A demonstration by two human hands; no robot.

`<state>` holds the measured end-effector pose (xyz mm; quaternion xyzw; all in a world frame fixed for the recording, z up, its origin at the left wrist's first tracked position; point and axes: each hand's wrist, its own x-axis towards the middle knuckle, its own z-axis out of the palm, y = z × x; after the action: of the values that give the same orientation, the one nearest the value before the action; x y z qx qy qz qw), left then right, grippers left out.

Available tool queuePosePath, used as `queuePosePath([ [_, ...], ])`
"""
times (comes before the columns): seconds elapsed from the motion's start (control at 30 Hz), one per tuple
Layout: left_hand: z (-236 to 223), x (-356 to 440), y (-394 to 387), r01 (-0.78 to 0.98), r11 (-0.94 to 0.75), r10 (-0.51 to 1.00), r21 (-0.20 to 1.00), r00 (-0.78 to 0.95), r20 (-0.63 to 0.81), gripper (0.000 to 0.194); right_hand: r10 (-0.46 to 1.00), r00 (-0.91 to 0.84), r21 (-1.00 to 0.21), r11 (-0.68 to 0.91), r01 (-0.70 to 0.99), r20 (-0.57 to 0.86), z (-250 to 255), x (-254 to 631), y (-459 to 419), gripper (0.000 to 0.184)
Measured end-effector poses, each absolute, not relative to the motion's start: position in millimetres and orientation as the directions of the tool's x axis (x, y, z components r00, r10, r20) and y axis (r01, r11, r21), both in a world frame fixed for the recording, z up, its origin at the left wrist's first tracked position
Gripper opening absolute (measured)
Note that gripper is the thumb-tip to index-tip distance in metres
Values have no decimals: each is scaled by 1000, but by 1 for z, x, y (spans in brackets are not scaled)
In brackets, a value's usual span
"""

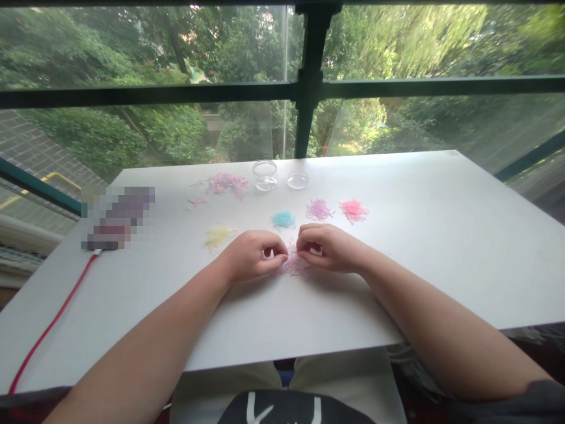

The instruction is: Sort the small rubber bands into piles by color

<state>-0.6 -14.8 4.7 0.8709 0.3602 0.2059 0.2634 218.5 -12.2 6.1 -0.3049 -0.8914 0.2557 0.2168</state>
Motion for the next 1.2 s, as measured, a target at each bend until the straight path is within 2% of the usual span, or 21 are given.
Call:
queuePosePath([
  [0.17,7,-7,-13,546,-576,760,608,632,151,14,778,-586,-482,612,627,225,15,242,1,9],
  [0.23,8,-10,-13,554,-577,765,600,624,160,15,856,-464,-439,516,736,228,19,260,11,9],
  [0.33,8,-14,-13,570,-578,769,584,619,158,16,953,-232,-402,293,868,194,20,290,26,8],
  [0.43,8,-15,-12,593,-568,785,571,599,157,16,995,-45,-385,75,920,86,17,313,35,8],
  [0.5,7,-16,-11,606,-563,789,562,597,146,17,997,1,-387,31,921,83,15,320,39,7],
  [0.77,9,-16,-11,615,-573,786,542,599,151,17,998,-1,-393,26,919,63,13,316,38,7],
  [0.97,5,-17,-10,595,-565,775,572,620,121,18,998,0,-407,26,913,66,11,317,38,6],
  [1.1,3,-18,-11,607,-540,787,584,610,94,17,994,31,-421,18,907,108,12,315,38,13],
  [1.2,4,-17,-11,614,-527,794,587,603,82,17,981,31,-479,65,875,190,14,306,36,18],
])
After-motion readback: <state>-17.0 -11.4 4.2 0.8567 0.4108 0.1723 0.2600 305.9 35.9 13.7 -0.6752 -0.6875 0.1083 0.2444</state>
